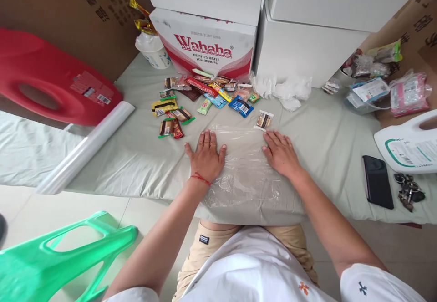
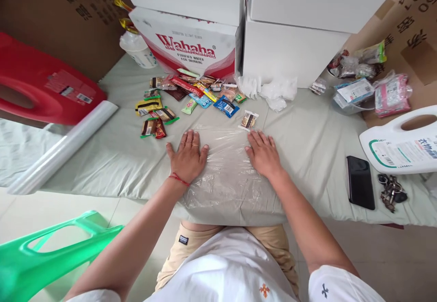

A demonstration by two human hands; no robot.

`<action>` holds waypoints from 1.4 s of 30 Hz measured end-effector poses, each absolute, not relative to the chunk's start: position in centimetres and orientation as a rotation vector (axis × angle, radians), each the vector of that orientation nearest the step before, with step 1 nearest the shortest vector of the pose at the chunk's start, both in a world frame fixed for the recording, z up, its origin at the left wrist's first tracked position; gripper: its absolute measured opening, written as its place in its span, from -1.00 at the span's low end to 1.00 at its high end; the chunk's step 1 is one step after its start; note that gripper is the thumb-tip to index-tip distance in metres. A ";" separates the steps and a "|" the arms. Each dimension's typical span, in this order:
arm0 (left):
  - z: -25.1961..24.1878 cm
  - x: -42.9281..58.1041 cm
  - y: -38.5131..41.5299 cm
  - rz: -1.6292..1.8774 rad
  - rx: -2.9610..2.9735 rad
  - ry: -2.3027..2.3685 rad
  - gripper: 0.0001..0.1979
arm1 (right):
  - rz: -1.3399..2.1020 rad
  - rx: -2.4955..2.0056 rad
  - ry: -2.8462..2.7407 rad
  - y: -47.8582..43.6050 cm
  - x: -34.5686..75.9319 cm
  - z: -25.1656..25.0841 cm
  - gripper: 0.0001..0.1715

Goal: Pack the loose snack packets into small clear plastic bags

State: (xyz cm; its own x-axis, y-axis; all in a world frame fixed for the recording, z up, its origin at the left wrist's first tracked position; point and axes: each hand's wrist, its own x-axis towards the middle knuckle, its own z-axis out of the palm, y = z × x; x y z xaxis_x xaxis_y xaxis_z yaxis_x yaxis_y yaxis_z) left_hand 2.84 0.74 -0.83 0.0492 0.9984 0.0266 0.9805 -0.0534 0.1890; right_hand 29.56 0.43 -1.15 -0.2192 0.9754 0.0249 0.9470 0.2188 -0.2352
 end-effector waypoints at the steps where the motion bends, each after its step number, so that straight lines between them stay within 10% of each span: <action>1: -0.9 2.8 0.8 0.221 2.183 2.077 -0.32 | 0.233 -1.863 -2.280 0.2 30.0 -0.9 -0.32; 30: -0.9 1.7 0.3 0.276 2.148 1.988 -0.33 | 0.156 -1.942 -2.693 14.2 33.8 5.2 -0.50; 37: -1.0 1.6 0.2 0.294 2.157 1.976 -0.32 | 0.809 -1.633 -2.314 15.0 21.4 6.0 -0.68; 42: -1.0 1.6 0.2 0.280 2.152 1.987 -0.32 | 0.871 -1.649 -2.309 16.8 7.9 5.2 -0.45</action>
State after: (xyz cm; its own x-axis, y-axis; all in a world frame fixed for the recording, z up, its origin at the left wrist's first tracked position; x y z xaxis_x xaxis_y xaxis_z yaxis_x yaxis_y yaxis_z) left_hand 1.60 0.21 -0.98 0.0788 0.9969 0.0040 0.9593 -0.0769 0.2717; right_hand 7.89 16.75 5.15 -0.3722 0.9087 -0.1891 0.8071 0.2162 -0.5495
